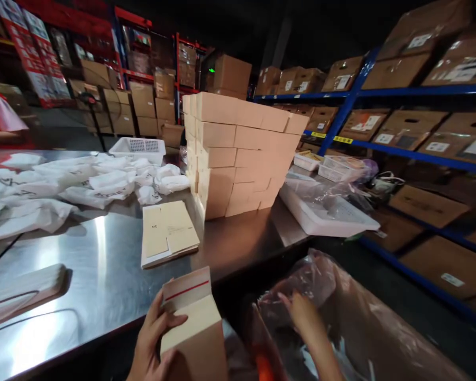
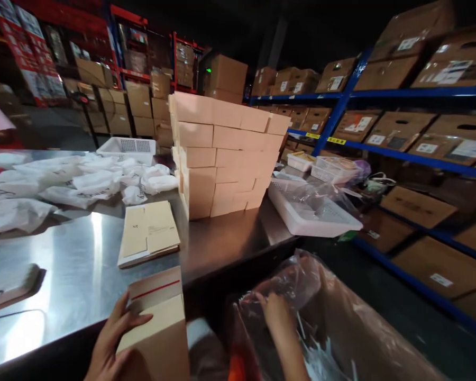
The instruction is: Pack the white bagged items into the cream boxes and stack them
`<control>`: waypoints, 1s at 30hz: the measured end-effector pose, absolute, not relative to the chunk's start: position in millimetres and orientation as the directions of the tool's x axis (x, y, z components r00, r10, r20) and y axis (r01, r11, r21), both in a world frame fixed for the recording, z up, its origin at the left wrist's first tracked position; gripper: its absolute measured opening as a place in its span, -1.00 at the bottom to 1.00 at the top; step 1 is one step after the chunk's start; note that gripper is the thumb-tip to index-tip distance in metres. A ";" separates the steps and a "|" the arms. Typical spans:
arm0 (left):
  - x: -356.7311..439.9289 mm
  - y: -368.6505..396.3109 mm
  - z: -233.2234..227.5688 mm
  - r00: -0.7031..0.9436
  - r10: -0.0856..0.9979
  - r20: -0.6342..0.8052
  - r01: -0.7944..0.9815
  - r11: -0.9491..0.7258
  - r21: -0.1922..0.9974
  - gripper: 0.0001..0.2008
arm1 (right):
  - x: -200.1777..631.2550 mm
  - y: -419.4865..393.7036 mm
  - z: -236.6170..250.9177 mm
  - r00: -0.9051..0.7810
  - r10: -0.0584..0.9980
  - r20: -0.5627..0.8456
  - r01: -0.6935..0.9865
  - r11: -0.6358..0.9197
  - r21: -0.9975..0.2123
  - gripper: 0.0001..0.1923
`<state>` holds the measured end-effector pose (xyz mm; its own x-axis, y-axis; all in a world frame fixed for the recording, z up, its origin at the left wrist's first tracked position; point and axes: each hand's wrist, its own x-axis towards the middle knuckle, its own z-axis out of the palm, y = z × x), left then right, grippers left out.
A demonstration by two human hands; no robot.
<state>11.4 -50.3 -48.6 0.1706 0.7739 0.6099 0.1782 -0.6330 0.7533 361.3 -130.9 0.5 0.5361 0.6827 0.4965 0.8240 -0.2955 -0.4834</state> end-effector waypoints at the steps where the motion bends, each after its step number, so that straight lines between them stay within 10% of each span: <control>1: 14.5 -50.9 -46.9 0.186 0.766 0.616 0.174 -0.642 0.747 -0.47 | 342.4 -123.3 -3.7 0.510 0.728 0.458 0.814 -0.235 -0.532 -0.36; 3: 18.4 -51.9 -41.2 0.234 0.730 0.642 0.175 -0.681 0.711 -0.48 | 299.0 -103.8 -6.3 0.413 0.824 0.388 0.735 -0.051 -0.676 -0.28; 5: 18.7 -53.5 -34.8 0.278 0.690 0.668 0.174 -0.720 0.672 -0.50 | 257.6 -86.0 -0.9 0.211 0.951 0.226 0.289 0.160 -0.944 -0.14; 8: 15.0 -58.5 -29.8 0.280 0.676 0.682 0.161 -0.734 0.660 -0.56 | 216.9 -73.3 12.5 -0.012 0.993 0.117 -0.220 0.111 -0.969 -0.04; 11: 12.3 -66.0 -31.8 0.249 0.689 0.681 0.167 -0.723 0.671 -0.58 | 204.0 -77.2 16.5 -0.008 0.994 0.109 -0.358 0.099 -0.928 -0.16; 19: 17.6 -78.6 -30.8 0.049 0.787 0.615 0.043 -0.617 0.786 -0.66 | 203.0 -102.7 -10.6 -0.023 0.933 0.358 -0.151 0.351 -0.924 0.13; 26: 8.3 -82.3 -0.6 0.352 0.726 0.590 0.033 -0.640 0.768 -0.65 | 195.9 -102.3 -3.4 0.036 0.850 0.526 -0.039 0.527 -0.849 -0.60; 30: 6.7 -82.4 12.8 0.426 0.659 0.620 0.082 -0.710 0.699 -0.60 | 192.6 -105.6 10.5 0.038 0.817 0.575 0.008 0.575 -0.818 -0.67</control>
<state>6.7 -82.4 12.8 0.4260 0.6591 0.6198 0.0821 -0.7104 0.6990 192.6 -105.6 10.5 0.0377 0.8174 0.5749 0.0080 0.5750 -0.8181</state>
